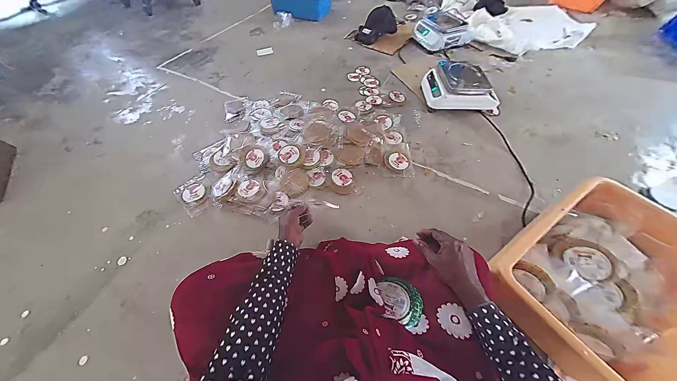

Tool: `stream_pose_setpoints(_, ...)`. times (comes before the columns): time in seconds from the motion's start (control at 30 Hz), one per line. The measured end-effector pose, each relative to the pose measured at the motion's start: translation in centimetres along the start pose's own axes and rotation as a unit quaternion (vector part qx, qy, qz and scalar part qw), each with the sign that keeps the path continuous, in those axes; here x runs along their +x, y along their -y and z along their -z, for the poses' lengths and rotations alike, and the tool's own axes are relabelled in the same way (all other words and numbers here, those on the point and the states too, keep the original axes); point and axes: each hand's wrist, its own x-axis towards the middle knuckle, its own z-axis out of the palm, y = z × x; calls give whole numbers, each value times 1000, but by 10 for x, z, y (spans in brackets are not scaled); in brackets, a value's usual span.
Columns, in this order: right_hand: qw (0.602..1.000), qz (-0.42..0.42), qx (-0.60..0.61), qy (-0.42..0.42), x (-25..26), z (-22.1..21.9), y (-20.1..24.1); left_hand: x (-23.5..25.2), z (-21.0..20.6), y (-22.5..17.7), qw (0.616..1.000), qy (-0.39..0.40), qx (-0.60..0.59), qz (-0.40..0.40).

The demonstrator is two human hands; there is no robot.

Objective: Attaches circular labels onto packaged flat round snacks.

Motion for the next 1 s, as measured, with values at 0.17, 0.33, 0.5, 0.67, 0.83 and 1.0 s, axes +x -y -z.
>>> stream_pose_setpoints(0.17,983,170,56,-47,-38,7,40,-107,-16,26,990,137,-19,-29)
stream_pose_setpoints(0.33,961,239,116,-81,-77,8,112,-211,-6,24,970,244,-22,-5)
stream_pose_setpoints(0.5,938,167,301,-49,-87,31,120,-237,27,21,953,244,39,-176)
stream_pose_setpoints(0.67,884,49,463,46,-94,37,115,-230,58,52,960,270,-7,-72)
stream_pose_setpoints(0.83,923,39,376,67,-94,31,100,-232,59,67,965,210,-109,110)
stream_pose_setpoints(1.0,994,60,48,74,-85,17,67,-207,74,66,983,145,-89,75)
